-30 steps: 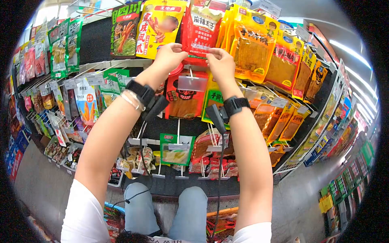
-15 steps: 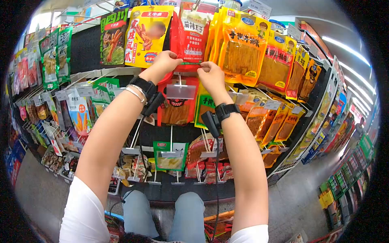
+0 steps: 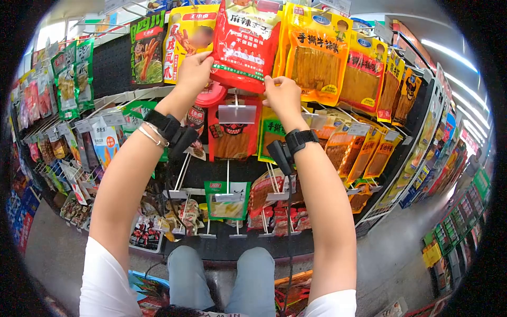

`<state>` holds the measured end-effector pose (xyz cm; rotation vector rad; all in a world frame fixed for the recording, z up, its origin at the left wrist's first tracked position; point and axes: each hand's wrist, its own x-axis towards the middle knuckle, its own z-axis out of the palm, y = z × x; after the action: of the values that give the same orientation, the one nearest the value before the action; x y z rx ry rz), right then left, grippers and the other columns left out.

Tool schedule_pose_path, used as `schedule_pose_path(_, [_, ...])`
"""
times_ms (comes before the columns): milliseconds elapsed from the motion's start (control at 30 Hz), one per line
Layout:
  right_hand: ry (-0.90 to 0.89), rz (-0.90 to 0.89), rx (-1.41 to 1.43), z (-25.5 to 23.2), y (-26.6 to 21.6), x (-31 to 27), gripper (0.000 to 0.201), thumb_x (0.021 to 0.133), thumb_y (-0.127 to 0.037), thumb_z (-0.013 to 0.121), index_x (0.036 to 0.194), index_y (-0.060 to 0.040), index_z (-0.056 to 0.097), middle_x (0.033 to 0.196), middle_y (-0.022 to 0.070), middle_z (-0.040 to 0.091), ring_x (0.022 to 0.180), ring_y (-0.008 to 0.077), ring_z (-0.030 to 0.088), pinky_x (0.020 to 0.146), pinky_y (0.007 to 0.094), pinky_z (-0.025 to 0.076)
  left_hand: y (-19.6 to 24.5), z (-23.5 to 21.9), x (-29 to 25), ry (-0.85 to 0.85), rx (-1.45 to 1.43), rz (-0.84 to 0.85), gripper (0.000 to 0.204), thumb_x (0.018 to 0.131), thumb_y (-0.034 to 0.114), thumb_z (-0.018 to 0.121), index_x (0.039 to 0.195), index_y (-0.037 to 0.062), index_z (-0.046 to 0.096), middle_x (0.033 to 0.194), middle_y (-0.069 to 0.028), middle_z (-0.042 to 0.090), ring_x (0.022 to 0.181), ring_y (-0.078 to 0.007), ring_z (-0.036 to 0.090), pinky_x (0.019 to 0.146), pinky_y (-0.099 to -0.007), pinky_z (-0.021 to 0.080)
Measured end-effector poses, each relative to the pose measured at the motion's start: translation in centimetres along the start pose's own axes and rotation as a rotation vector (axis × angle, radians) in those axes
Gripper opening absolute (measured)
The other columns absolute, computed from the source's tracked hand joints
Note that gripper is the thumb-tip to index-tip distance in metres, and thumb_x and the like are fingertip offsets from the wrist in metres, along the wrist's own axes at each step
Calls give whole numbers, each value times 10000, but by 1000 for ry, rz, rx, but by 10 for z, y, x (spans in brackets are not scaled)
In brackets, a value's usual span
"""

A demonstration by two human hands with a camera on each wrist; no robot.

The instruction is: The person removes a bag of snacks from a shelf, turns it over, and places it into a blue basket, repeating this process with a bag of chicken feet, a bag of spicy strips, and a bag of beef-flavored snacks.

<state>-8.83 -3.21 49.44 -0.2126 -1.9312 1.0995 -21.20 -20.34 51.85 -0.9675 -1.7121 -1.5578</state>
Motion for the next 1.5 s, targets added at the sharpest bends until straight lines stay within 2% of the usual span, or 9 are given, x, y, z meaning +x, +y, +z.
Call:
schedule_pose_path(100, [62,-4,-102,-4,-8,-2,463,856,-404,593,844,58,623,685,122,638,532,201,653,488,259,518,9,-13,-3,25,-104,36,304,854,217,520,1056,24,640,783,-162,663,704,-249,654,684,-357,489])
schedule_pose_path(200, [79,18,-200,-14,-31,-15,479,851,-418,596,824,59,624,658,111,629,504,176,634,478,261,511,20,-28,-10,-63,-138,-36,320,918,183,483,1162,-4,573,920,-42,652,695,-80,605,561,-227,492])
schedule_pose_path(367, [-203,-36,470,-31,-39,-22,292,890,-260,589,1059,-24,565,1015,41,622,858,103,625,729,256,517,51,-47,-27,-112,-415,-178,306,923,182,484,1154,3,573,941,-39,649,695,-79,606,552,-211,483])
schedule_pose_path(467, [-186,-154,597,-39,-45,-22,267,862,-243,630,1020,-33,580,892,34,640,739,68,616,648,241,528,65,-53,-34,-111,-498,-177,303,923,182,492,1161,10,566,950,-37,650,698,-81,607,551,-211,488])
schedule_pose_path(733, [-157,-288,785,-48,-78,-60,280,865,-91,596,1105,14,499,1067,111,613,927,157,617,807,287,519,85,-60,-58,-151,-692,-189,287,925,186,500,1161,28,544,975,-44,648,734,-93,620,573,-220,508])
schedule_pose_path(1067, [-303,-125,760,-34,-36,-144,367,830,-58,630,1152,7,466,1143,102,585,1019,154,579,913,326,461,58,-91,-144,-390,-620,-332,464,888,235,590,1252,-18,453,1003,-56,622,824,-75,611,634,-234,517])
schedule_pose_path(1200, [-304,8,710,-22,-13,-199,449,798,-57,669,1184,12,449,1174,112,569,1054,161,563,936,322,443,41,-112,-194,-487,-663,-342,461,849,182,633,1220,-48,484,1094,-67,600,955,-94,574,852,-251,462])
schedule_pose_path(1333, [-499,125,612,2,22,-249,457,799,-90,689,1185,25,472,1146,83,577,1042,133,544,924,307,432,8,-127,-263,-516,-747,-757,367,824,150,667,1129,-16,546,1062,-72,622,911,-111,596,820,-272,482])
schedule_pose_path(1500, [-592,326,621,48,67,-302,329,809,-105,685,1086,20,558,1036,56,626,918,98,573,819,269,471,-25,-153,-345,-401,-648,-867,355,823,138,674,1116,-16,549,1022,-62,631,889,-111,596,810,-277,485])
